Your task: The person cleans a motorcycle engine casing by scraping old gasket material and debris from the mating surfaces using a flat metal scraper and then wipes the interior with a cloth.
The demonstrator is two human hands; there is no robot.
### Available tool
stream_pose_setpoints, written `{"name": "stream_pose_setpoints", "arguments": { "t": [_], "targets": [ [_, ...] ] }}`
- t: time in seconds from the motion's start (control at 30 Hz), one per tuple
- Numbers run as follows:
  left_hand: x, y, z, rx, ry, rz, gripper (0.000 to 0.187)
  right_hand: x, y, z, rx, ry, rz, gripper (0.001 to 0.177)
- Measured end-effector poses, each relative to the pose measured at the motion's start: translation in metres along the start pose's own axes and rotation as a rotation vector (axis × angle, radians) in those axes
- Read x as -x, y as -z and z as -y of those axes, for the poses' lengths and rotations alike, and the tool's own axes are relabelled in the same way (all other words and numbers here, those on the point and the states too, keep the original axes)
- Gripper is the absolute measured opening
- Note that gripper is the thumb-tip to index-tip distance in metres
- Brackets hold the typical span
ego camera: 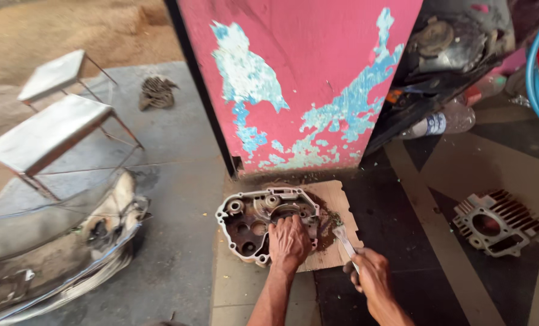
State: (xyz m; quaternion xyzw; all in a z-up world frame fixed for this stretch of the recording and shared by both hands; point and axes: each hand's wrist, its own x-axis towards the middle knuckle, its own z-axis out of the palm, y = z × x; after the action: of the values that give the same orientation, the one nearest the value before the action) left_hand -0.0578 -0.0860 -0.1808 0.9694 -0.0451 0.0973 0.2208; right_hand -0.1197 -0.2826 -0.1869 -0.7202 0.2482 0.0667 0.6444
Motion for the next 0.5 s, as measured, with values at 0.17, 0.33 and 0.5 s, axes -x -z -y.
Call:
{"name": "stream_pose_setpoints", "arguments": {
  "t": [0.17,0.33,0.5],
  "targets": [
    [0.024,0.021,-0.011,0.061,-0.061,-0.029,0.027,0.008,0.014,-0.007,-0.146,-0.013,-0.007,0.024],
    [0.072,0.022,-0.045,0.041,-0.117,-0.059,0.058,0.012,0.014,0.001,-0.324,-0.037,-0.060,0.018],
    [0.111,0.018,-0.049,0.039,-0.186,0.115,0.080,0.019,0.024,0.000,-0.260,0.030,-0.048,0.015]
  ]
}}
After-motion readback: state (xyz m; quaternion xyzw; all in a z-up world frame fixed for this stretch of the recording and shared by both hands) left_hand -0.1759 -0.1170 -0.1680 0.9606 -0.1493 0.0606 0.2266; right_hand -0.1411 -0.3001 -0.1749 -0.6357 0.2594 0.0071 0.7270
